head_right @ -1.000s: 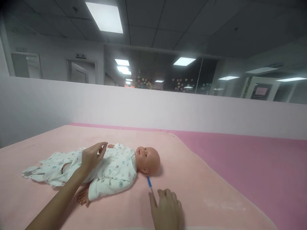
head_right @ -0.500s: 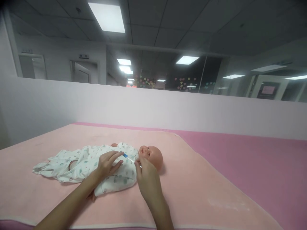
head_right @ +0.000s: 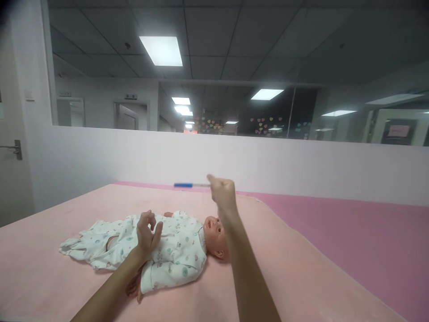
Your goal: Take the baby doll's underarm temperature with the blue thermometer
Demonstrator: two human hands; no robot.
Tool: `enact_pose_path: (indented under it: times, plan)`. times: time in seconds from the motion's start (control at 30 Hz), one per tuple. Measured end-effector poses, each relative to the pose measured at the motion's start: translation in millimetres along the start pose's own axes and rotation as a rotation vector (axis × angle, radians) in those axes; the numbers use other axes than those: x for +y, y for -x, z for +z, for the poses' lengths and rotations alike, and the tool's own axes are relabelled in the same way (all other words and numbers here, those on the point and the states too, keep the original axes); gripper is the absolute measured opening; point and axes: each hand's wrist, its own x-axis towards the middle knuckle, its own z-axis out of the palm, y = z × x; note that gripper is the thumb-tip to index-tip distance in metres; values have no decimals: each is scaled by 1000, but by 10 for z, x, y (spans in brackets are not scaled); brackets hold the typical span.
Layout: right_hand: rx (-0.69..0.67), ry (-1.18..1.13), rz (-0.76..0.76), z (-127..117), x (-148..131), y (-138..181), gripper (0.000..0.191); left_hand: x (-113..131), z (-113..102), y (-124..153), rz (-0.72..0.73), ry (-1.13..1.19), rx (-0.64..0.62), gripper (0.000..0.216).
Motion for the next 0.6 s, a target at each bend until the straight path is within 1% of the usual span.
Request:
enact_pose_path:
  times: [0.03, 0.07, 0.13, 0.17, 0.23, 0.33, 0.4, 0.47, 0.53, 0.6]
  plan:
    - [-98, -75, -10, -37, -68, -40, 47, -9, 2, 8, -38, -5, -5, 48]
    - [-198, -89, -38, -53, -123, -50, 46, -12, 3, 13, -68, -15, -21, 47]
    - [-356, 30, -125, -31, -188, -3, 48, -5, 2, 12, -102, -42, -86, 42]
    - [-394, 113, -169, -7, -200, 40, 49, 3, 1, 8, -103, -56, -125, 39]
    - [-438, 194, -211, 35, -200, 127, 50, 18, -2, -2, -74, -82, -211, 34]
    - [-497, 101, -161, 66, -166, 225, 51, 29, 0, -6, -18, -126, -328, 26]
    - [-532, 101, -151, 92, -129, 284, 50, 29, 4, 0, -5, -154, -373, 22]
    - [-540, 175, -184, 124, -88, 347, 50, 25, 9, 8, -6, -176, -408, 21]
    - [-515, 229, -207, 132, -52, 395, 50, 22, 11, 13, -5, -190, -453, 21]
    - [-493, 200, -176, 109, -14, 419, 49, 24, 9, 11, -13, -200, -491, 21]
